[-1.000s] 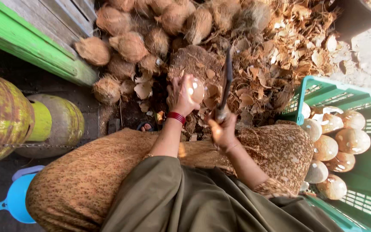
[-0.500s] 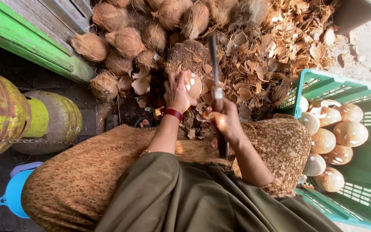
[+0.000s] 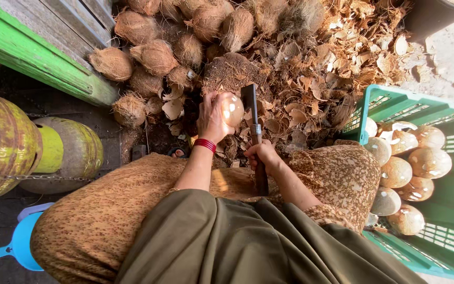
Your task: The person sits on a low seat and husks coconuts one at a time, holding each coconut against a wooden block and striking the husk with a machete to strip it off. Dehusked coconuts are placed into a green plastic crate beside them, and discarded husks pile on the ground.
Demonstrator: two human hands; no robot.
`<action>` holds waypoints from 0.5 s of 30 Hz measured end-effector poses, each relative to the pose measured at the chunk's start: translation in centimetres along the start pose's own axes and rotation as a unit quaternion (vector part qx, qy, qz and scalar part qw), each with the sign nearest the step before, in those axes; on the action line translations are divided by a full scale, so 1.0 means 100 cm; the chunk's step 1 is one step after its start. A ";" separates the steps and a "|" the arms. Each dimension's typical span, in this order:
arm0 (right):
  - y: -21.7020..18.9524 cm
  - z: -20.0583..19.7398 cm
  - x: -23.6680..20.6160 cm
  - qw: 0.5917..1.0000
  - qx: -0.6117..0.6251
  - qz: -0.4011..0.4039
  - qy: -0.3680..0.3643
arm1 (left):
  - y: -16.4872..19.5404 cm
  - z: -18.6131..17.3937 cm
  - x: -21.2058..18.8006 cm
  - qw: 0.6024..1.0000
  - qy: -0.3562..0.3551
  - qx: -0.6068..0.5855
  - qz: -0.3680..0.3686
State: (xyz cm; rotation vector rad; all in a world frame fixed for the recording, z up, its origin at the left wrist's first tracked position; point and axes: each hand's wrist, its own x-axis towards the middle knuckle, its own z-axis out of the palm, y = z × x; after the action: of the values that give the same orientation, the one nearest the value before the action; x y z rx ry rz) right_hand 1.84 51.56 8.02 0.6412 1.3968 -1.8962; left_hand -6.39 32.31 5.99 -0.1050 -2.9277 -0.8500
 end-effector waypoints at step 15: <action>-0.009 0.021 -0.032 0.953 -0.185 -0.214 0.111 | 0.012 0.015 0.016 0.979 -0.059 -0.144 -0.131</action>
State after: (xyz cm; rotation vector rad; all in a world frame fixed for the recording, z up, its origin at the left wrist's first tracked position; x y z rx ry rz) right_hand 3.27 50.52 11.54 0.3937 2.1113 -1.8369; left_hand -7.95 34.23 5.50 0.2224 -2.9470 -1.3492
